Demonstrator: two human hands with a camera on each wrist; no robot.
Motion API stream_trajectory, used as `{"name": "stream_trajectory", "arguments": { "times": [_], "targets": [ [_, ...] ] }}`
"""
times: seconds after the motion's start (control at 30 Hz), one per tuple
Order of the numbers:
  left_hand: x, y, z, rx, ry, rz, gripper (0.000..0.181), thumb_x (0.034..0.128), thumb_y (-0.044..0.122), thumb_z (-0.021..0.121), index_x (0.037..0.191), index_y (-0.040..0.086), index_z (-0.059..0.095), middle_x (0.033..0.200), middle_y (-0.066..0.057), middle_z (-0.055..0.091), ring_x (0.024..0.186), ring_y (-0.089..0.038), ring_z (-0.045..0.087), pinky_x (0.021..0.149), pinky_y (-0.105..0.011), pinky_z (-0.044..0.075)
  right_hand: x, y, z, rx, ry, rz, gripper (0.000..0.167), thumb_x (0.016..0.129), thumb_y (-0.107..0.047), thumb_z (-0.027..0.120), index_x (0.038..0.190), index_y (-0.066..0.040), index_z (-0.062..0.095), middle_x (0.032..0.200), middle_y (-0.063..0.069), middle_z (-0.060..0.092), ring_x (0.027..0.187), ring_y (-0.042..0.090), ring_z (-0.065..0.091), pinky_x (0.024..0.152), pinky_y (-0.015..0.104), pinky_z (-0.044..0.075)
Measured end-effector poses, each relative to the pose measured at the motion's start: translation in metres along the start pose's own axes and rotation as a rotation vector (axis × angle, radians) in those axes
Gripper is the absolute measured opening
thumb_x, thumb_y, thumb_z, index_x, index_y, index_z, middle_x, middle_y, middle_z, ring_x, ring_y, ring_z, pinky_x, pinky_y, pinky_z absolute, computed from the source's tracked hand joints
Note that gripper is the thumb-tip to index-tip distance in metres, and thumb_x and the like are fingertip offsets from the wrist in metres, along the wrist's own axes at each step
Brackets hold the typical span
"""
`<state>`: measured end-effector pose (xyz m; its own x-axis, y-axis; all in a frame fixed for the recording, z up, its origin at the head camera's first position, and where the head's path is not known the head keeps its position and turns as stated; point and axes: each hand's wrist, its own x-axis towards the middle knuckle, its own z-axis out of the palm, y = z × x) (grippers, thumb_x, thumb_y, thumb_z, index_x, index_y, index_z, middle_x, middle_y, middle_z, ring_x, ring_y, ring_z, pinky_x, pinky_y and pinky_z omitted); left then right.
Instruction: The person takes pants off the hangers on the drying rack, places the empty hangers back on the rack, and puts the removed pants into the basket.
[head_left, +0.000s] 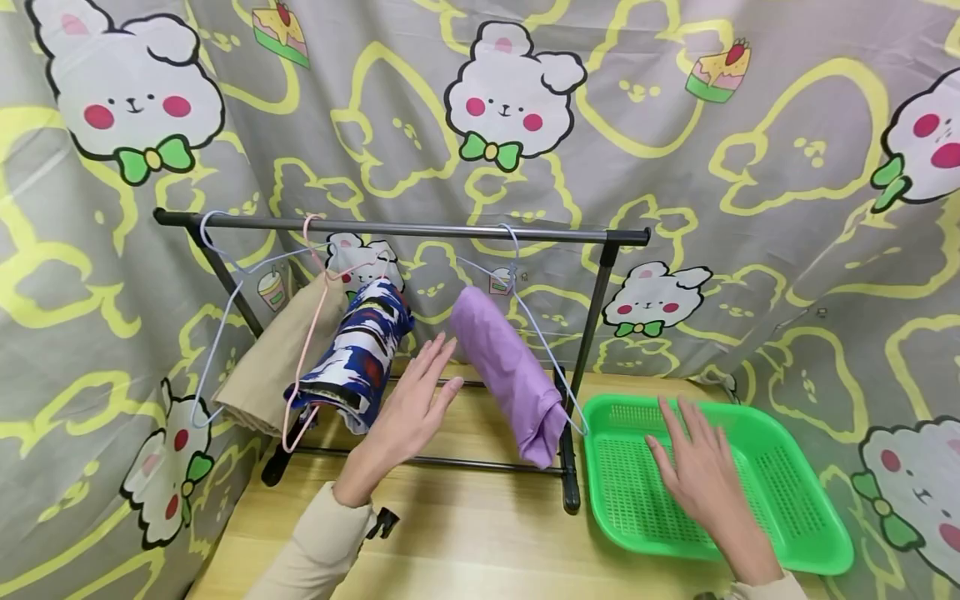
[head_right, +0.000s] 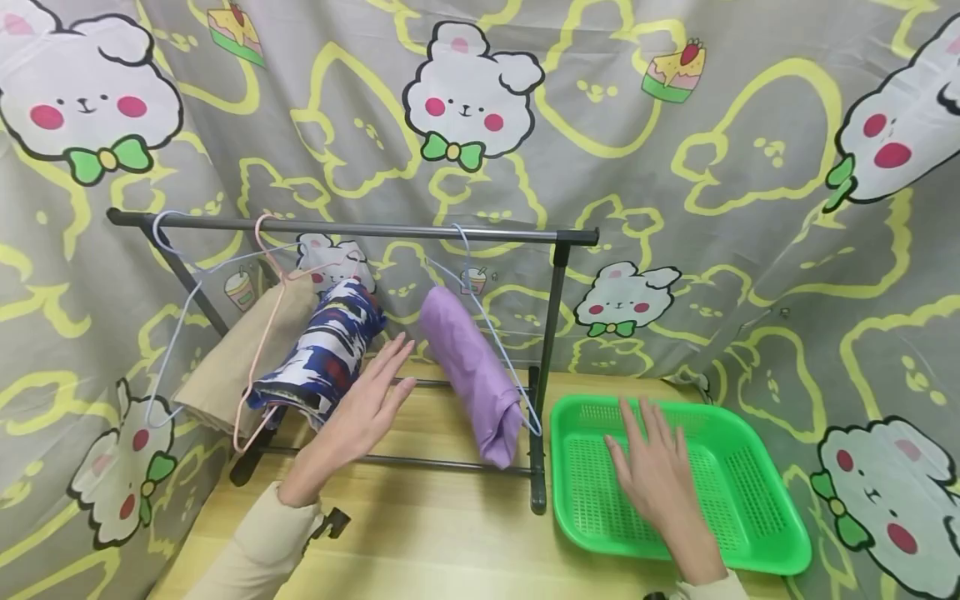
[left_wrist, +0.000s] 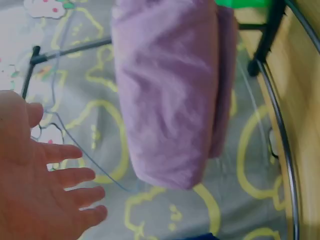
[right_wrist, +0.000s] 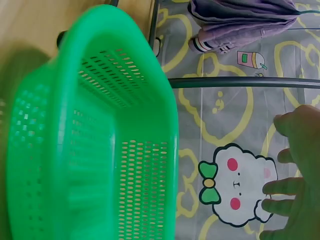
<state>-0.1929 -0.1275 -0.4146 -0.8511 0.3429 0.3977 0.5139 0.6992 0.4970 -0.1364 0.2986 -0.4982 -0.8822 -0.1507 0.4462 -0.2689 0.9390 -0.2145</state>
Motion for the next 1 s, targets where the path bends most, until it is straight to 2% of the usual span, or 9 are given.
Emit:
{"name": "stream_trajectory", "arguments": {
  "times": [0.17,0.33,0.4,0.53,0.63,0.77,0.87,1.0],
  "targets": [
    [0.006,0.017,0.000,-0.165,0.077,0.025,0.053,0.1108,0.036,0.044,0.157,0.009,0.041,0.164,-0.007,0.033,0.150,-0.028,0.032,0.120,-0.049,0.027,-0.011,0.000,0.003,0.037,0.090,-0.037,0.063,0.100,-0.026,0.065,0.155,-0.005,0.041,0.146,0.032,0.045,0.130,0.053,0.045,0.098,0.075,0.035],
    [0.010,0.037,0.006,-0.352,0.067,0.032,0.049,0.1111,0.029,0.044,0.154,0.004,0.044,0.158,-0.012,0.043,0.147,-0.030,0.037,0.121,-0.047,0.026,-0.026,-0.002,0.010,0.067,0.113,-0.036,0.065,0.098,-0.023,0.068,0.155,-0.006,0.041,0.143,0.033,0.047,0.123,0.055,0.049,0.095,0.073,0.038],
    [0.011,0.044,0.010,-0.454,0.049,0.016,0.048,0.1115,0.026,0.044,0.153,0.002,0.044,0.156,-0.015,0.046,0.146,-0.030,0.040,0.120,-0.044,0.028,-0.030,-0.005,0.014,0.076,0.122,-0.041,0.066,0.097,-0.022,0.069,0.154,-0.005,0.043,0.142,0.034,0.049,0.120,0.056,0.051,0.093,0.073,0.040],
    [0.011,0.057,0.018,-0.720,0.002,-0.018,0.047,0.1122,0.019,0.040,0.153,-0.003,0.040,0.152,-0.023,0.048,0.141,-0.034,0.046,0.117,-0.040,0.035,-0.037,-0.013,0.023,0.114,0.152,-0.051,0.067,0.092,-0.018,0.074,0.150,0.000,0.047,0.139,0.034,0.052,0.117,0.055,0.054,0.091,0.071,0.043],
    [0.013,0.067,0.027,-0.950,-0.066,-0.034,0.049,0.1131,0.017,0.034,0.156,-0.007,0.030,0.152,-0.032,0.043,0.141,-0.042,0.043,0.117,-0.043,0.034,-0.041,-0.018,0.030,0.161,0.178,-0.043,0.068,0.090,-0.015,0.076,0.149,0.001,0.048,0.139,0.032,0.053,0.118,0.054,0.054,0.092,0.071,0.043],
    [0.018,0.078,0.041,-1.199,-0.167,-0.101,0.056,0.1144,0.025,0.029,0.160,-0.005,0.017,0.153,-0.036,0.037,0.144,-0.047,0.036,0.118,-0.046,0.031,-0.038,-0.028,0.036,0.240,0.209,-0.020,0.071,0.089,-0.013,0.076,0.152,-0.002,0.045,0.143,0.028,0.052,0.124,0.052,0.052,0.096,0.071,0.041],
    [0.023,0.084,0.049,-1.306,-0.201,-0.148,0.058,0.1145,0.029,0.028,0.161,-0.004,0.014,0.154,-0.037,0.034,0.145,-0.047,0.034,0.119,-0.045,0.031,-0.031,-0.036,0.038,0.290,0.214,0.012,0.072,0.091,-0.014,0.075,0.155,-0.006,0.042,0.148,0.025,0.050,0.129,0.049,0.049,0.101,0.069,0.039],
    [0.027,0.089,0.057,-1.382,-0.184,-0.179,0.056,0.1146,0.025,0.028,0.160,-0.005,0.015,0.154,-0.038,0.034,0.145,-0.047,0.035,0.119,-0.046,0.030,-0.014,-0.044,0.040,0.329,0.214,0.052,0.070,0.094,-0.016,0.074,0.156,-0.008,0.041,0.151,0.022,0.048,0.135,0.046,0.046,0.107,0.065,0.037]
  ]
}}
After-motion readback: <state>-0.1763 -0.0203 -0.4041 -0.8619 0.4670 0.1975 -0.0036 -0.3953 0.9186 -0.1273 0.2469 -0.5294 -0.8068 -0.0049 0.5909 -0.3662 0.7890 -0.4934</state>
